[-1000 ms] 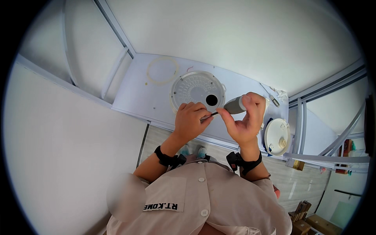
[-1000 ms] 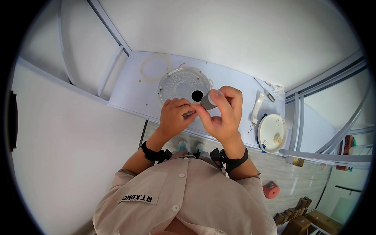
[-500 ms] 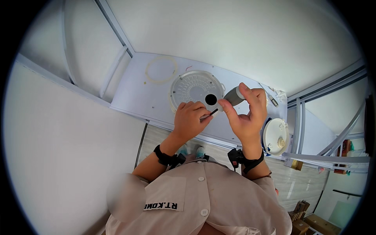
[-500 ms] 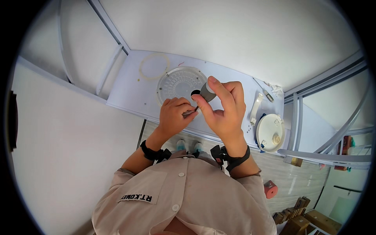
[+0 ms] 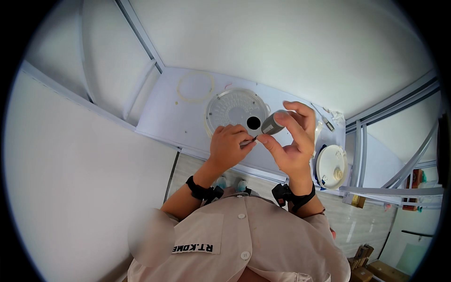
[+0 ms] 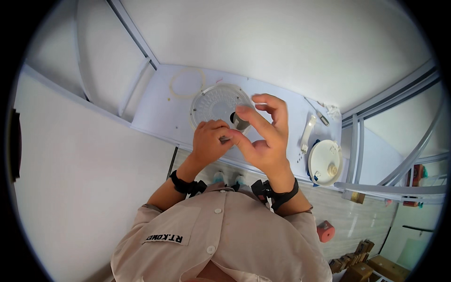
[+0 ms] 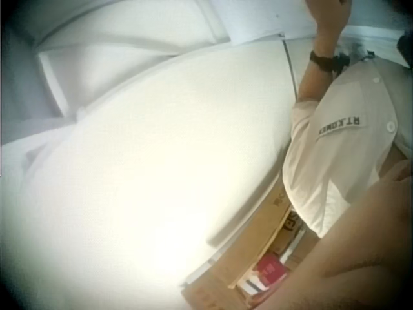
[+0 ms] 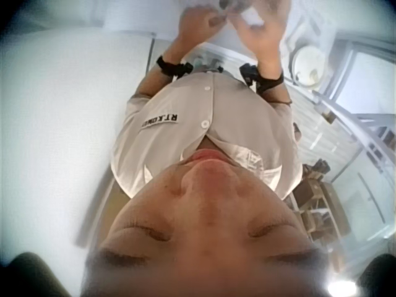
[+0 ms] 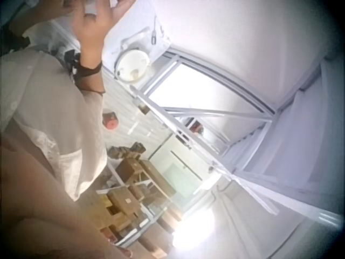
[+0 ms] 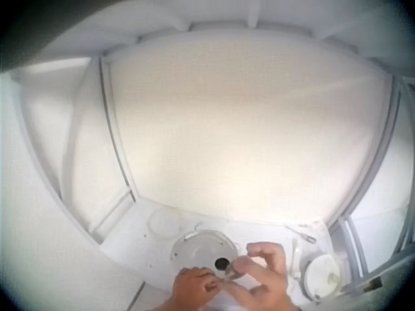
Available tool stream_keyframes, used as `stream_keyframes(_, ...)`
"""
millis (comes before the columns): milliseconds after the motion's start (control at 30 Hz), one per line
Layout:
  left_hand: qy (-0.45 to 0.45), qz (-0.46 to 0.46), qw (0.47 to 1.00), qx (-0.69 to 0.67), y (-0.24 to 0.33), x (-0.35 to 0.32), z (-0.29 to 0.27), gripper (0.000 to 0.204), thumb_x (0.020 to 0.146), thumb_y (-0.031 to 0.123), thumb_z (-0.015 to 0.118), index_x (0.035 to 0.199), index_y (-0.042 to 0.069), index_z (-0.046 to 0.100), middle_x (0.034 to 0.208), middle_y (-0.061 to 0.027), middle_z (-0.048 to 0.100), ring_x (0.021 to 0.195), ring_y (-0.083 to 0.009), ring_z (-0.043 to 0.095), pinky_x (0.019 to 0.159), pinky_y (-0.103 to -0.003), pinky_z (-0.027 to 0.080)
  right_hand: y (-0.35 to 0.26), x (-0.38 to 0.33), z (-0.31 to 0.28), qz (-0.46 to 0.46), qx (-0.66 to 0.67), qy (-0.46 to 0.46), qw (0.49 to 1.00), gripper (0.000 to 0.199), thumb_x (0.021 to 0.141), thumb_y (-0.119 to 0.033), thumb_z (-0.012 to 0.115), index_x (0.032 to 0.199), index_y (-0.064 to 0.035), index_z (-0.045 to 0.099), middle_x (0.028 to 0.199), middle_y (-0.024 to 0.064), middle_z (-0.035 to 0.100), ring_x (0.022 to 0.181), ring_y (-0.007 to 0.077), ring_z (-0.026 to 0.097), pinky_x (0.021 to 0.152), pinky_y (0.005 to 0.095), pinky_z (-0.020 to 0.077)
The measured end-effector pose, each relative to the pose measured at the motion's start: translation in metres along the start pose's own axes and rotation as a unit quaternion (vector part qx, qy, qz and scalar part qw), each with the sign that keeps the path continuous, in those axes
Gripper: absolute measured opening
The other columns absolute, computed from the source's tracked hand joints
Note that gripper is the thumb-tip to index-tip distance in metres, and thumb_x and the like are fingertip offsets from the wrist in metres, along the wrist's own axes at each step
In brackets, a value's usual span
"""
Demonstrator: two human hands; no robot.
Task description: The person uses a screwdriver to tighten screws on a white circular plastic cover, then places it onto a white cylindrical appliance. The person continues to tighten screws on the appliance body and reattaches the cover, securing it with additional screws.
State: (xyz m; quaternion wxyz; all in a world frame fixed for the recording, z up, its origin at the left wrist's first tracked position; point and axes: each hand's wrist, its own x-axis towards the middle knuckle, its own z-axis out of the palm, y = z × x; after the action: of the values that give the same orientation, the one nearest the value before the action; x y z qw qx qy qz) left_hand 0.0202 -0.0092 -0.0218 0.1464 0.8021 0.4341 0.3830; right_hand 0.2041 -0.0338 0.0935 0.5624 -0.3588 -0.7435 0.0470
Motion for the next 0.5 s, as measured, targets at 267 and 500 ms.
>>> stream_keyframes(267, 0.006, 0.001, 1.000, -0.011, 0.002, 0.001, -0.002, 0.014, 0.080, 0.026, 0.089, 0.080, 0.017, 0.079, 0.086, 0.0079, 0.068, 0.081, -0.0180, 0.064, 0.077, -0.038, 0.043, 0.003, -0.006, 0.010, 0.026, 0.119, 0.046, 0.991, 0.043, 0.084, 0.005, 0.078, 0.127, 0.0013, 0.072, 0.119, 0.0191, 0.070, 0.103, 0.0330, 0.073, 0.090, 0.0363, 0.0593)
stream_keyframes(500, 0.002, 0.000, 1.000, -0.010, -0.001, 0.000, 0.000, 0.013, 0.080, 0.026, 0.089, 0.080, 0.017, 0.079, 0.086, 0.0079, 0.068, 0.081, -0.0182, 0.065, 0.078, -0.038, 0.044, -0.010, 0.003, 0.001, -0.001, 0.023, 0.006, 1.000, 0.041, 0.095, 0.001, 0.069, 0.135, 0.0063, 0.067, 0.122, 0.0223, 0.069, 0.114, 0.0339, 0.069, 0.101, 0.0421, 0.0546)
